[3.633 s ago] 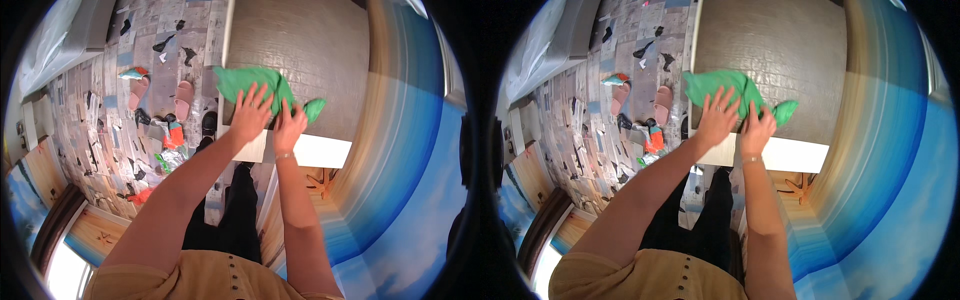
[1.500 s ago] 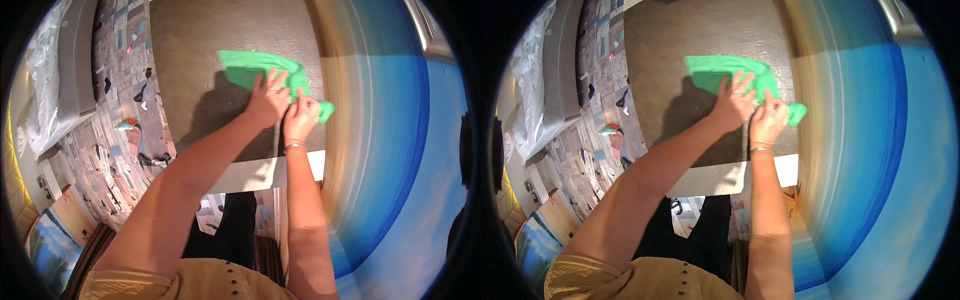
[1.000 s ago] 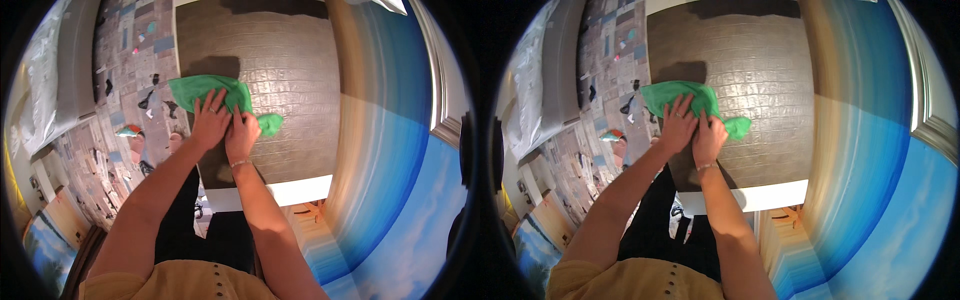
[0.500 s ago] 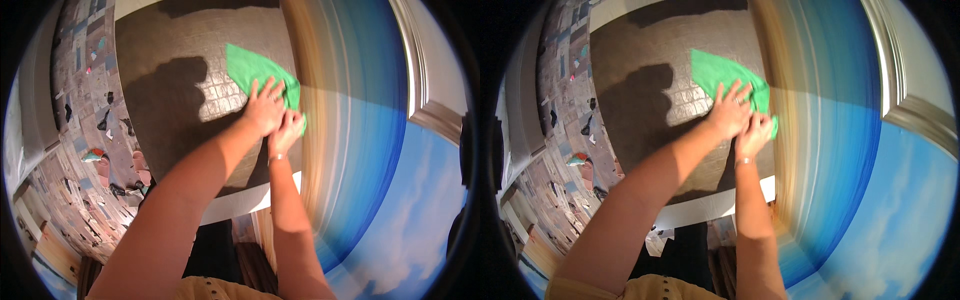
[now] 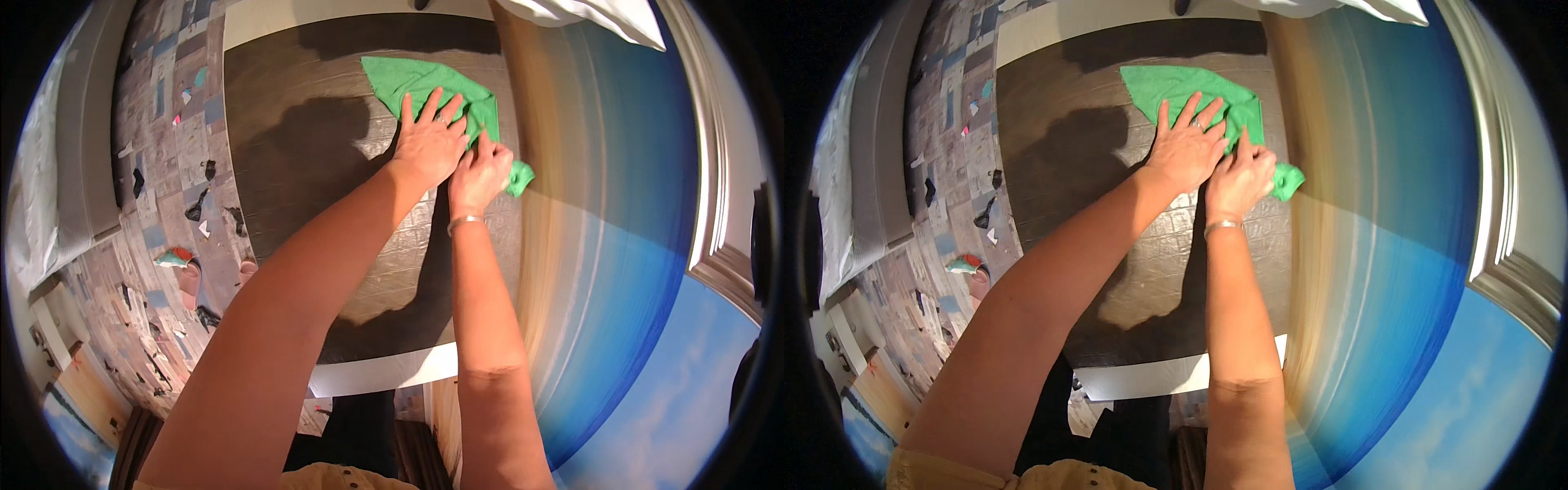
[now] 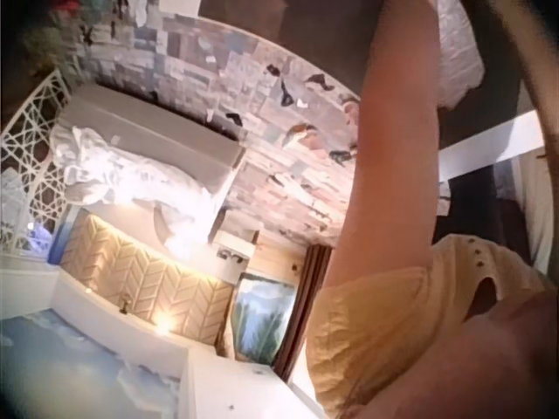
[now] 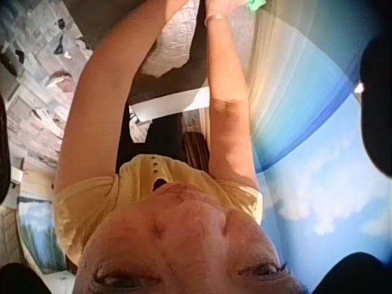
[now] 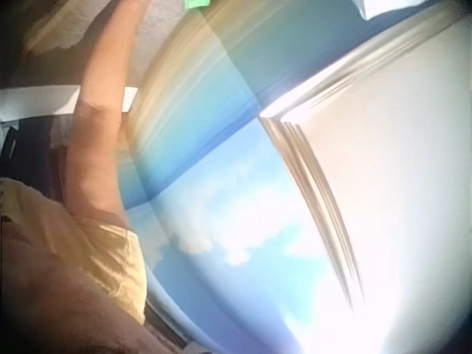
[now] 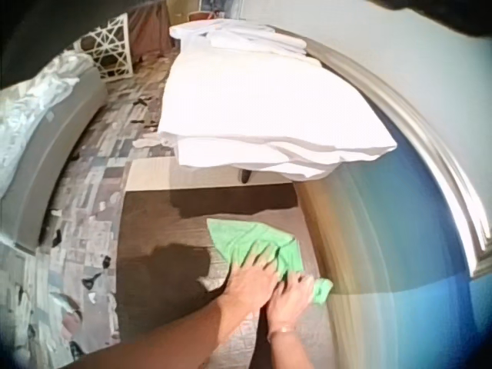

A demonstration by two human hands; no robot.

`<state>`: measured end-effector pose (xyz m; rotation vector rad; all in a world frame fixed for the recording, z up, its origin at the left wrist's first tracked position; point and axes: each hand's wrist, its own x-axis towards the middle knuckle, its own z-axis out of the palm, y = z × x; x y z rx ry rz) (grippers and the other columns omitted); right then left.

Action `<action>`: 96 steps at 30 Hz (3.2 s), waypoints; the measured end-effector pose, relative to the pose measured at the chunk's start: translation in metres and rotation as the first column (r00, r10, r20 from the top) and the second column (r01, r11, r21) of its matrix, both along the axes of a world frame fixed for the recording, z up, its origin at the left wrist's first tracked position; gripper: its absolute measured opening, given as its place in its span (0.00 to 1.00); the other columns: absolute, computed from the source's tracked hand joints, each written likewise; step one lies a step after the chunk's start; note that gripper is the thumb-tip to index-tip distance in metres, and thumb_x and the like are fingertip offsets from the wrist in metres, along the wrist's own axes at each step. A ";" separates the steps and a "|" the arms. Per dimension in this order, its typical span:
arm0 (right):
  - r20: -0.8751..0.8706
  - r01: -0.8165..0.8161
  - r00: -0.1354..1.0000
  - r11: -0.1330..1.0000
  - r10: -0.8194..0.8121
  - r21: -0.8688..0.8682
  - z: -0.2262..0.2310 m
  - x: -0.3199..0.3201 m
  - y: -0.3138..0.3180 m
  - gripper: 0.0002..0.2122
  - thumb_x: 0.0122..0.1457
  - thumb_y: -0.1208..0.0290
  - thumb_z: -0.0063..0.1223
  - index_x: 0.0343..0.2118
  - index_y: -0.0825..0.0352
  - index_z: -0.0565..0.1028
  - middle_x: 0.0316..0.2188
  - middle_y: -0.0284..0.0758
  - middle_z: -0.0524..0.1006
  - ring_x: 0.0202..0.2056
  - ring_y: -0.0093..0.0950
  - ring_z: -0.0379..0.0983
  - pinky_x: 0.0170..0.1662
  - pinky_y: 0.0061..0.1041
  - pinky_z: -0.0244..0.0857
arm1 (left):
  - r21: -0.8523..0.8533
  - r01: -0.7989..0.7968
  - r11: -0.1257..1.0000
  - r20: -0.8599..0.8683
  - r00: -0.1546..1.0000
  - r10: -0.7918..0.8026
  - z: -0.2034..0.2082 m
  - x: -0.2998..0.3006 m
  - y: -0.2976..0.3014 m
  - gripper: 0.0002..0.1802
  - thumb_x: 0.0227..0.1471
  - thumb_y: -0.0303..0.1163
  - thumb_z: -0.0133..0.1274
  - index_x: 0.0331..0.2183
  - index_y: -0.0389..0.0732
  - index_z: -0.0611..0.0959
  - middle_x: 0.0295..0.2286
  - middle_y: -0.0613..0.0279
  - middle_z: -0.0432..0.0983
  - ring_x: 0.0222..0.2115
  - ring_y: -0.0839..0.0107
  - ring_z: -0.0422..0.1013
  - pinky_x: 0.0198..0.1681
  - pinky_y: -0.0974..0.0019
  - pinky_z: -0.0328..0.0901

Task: The person wipes a wall mural and a white cabinet with a green cloth. They move around the room to reach different sections of the wall and furniture, using consistent wiping motions.

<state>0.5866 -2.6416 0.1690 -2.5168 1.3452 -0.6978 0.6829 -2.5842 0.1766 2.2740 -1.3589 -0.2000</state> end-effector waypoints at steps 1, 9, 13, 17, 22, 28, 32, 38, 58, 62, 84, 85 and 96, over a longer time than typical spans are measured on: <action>0.010 -0.031 0.999 0.999 0.031 0.011 -0.001 0.013 -0.002 0.19 0.55 0.77 0.53 0.50 0.58 0.79 0.37 0.39 0.70 0.43 0.40 0.66 0.44 0.42 0.57 | 0.014 -0.040 0.999 0.028 0.999 0.039 -0.003 0.004 0.001 0.20 0.63 0.41 0.41 0.50 0.43 0.77 0.65 0.62 0.54 0.67 0.56 0.45 0.63 0.31 0.41; -0.007 -0.536 0.837 0.823 0.546 0.189 0.008 -0.008 0.089 0.20 0.53 0.79 0.54 0.49 0.52 0.80 0.38 0.35 0.70 0.42 0.35 0.67 0.47 0.35 0.58 | 0.103 0.114 0.988 -0.052 0.993 -0.109 -0.009 0.015 0.183 0.16 0.61 0.38 0.49 0.49 0.46 0.77 0.65 0.61 0.52 0.67 0.53 0.46 0.63 0.30 0.43; -0.050 -0.443 0.885 0.871 0.462 0.210 0.012 -0.005 0.115 0.21 0.51 0.79 0.55 0.49 0.52 0.80 0.37 0.35 0.70 0.41 0.35 0.67 0.45 0.35 0.57 | 0.118 0.240 0.964 -0.030 0.971 -0.238 0.001 0.046 0.205 0.19 0.62 0.40 0.48 0.53 0.45 0.76 0.66 0.61 0.51 0.67 0.50 0.44 0.64 0.32 0.43; 0.058 -0.416 0.909 0.902 0.412 0.113 0.001 0.092 0.126 0.20 0.51 0.80 0.55 0.48 0.57 0.80 0.37 0.36 0.71 0.41 0.36 0.67 0.44 0.35 0.57 | 0.112 -0.114 0.987 0.132 0.986 0.099 0.000 0.105 0.179 0.22 0.63 0.41 0.46 0.56 0.44 0.73 0.65 0.60 0.51 0.67 0.46 0.43 0.64 0.33 0.43; 0.090 -0.505 0.863 0.854 0.497 0.128 0.008 0.166 0.143 0.19 0.52 0.80 0.53 0.49 0.59 0.79 0.36 0.38 0.70 0.41 0.37 0.67 0.44 0.37 0.57 | 0.022 -0.304 0.952 0.085 0.950 0.301 -0.013 0.126 0.199 0.25 0.64 0.41 0.44 0.58 0.42 0.70 0.65 0.58 0.50 0.66 0.42 0.43 0.63 0.31 0.42; 0.022 -0.573 0.812 0.789 0.584 0.222 0.007 0.074 0.221 0.23 0.52 0.77 0.53 0.52 0.56 0.77 0.37 0.37 0.69 0.40 0.37 0.66 0.44 0.38 0.58 | 0.129 -0.232 0.964 -0.225 0.940 0.256 -0.003 0.029 0.292 0.28 0.59 0.37 0.49 0.55 0.29 0.67 0.65 0.41 0.45 0.66 0.38 0.39 0.66 0.37 0.42; 0.004 -0.619 0.776 0.761 0.631 0.194 0.005 0.076 0.215 0.22 0.52 0.78 0.53 0.52 0.58 0.77 0.37 0.38 0.69 0.40 0.37 0.66 0.43 0.38 0.58 | 0.064 -0.175 0.982 -0.243 0.952 0.185 -0.008 0.041 0.298 0.28 0.57 0.35 0.51 0.54 0.29 0.68 0.64 0.41 0.49 0.66 0.40 0.42 0.66 0.38 0.42; -0.019 -0.603 0.796 0.790 0.605 -0.108 -0.012 0.222 0.109 0.20 0.51 0.78 0.54 0.48 0.56 0.79 0.37 0.41 0.71 0.41 0.40 0.69 0.40 0.41 0.60 | 0.009 -0.236 0.972 0.162 0.959 0.232 -0.030 0.188 0.186 0.29 0.64 0.47 0.39 0.58 0.38 0.70 0.65 0.52 0.52 0.67 0.50 0.45 0.65 0.36 0.40; -0.056 -0.708 0.698 0.676 0.714 -0.204 -0.012 0.204 0.064 0.18 0.52 0.77 0.51 0.46 0.54 0.80 0.34 0.37 0.75 0.36 0.38 0.73 0.38 0.37 0.66 | -0.004 -0.340 0.941 0.099 0.936 0.338 -0.033 0.162 0.159 0.23 0.62 0.45 0.42 0.55 0.47 0.74 0.64 0.51 0.53 0.66 0.41 0.41 0.63 0.27 0.38; -0.190 -0.532 0.847 0.795 0.497 -0.291 -0.013 0.174 -0.028 0.17 0.53 0.73 0.52 0.46 0.53 0.81 0.37 0.41 0.78 0.36 0.42 0.76 0.39 0.41 0.70 | 0.196 -0.209 0.958 -0.133 0.962 0.237 -0.014 0.156 0.049 0.28 0.62 0.51 0.38 0.61 0.56 0.68 0.67 0.58 0.46 0.67 0.39 0.33 0.63 0.24 0.29; 0.000 -0.756 0.645 0.639 0.764 0.140 0.004 0.094 0.213 0.21 0.50 0.76 0.54 0.50 0.58 0.79 0.37 0.38 0.70 0.40 0.37 0.69 0.42 0.38 0.61 | 0.016 -0.625 0.780 -0.180 0.766 0.617 -0.014 0.002 0.271 0.32 0.60 0.34 0.45 0.59 0.24 0.60 0.62 0.27 0.45 0.63 0.32 0.46 0.64 0.38 0.47; 0.006 -0.794 0.601 0.596 0.799 0.124 0.000 0.118 0.206 0.20 0.50 0.77 0.54 0.48 0.57 0.80 0.36 0.38 0.71 0.40 0.38 0.69 0.42 0.39 0.62 | -0.006 -0.640 0.768 -0.229 0.749 0.622 -0.012 0.021 0.266 0.32 0.61 0.35 0.45 0.59 0.22 0.59 0.61 0.25 0.45 0.62 0.31 0.47 0.64 0.40 0.48; -0.187 -0.719 0.683 0.695 0.706 0.000 -0.007 0.166 0.251 0.21 0.55 0.73 0.53 0.53 0.49 0.76 0.50 0.38 0.70 0.50 0.43 0.65 0.51 0.44 0.60 | 0.017 -0.721 0.693 -0.939 0.227 0.259 -0.087 0.107 0.288 0.51 0.51 0.57 0.52 0.64 0.33 0.56 0.62 0.36 0.52 0.65 0.46 0.49 0.67 0.55 0.48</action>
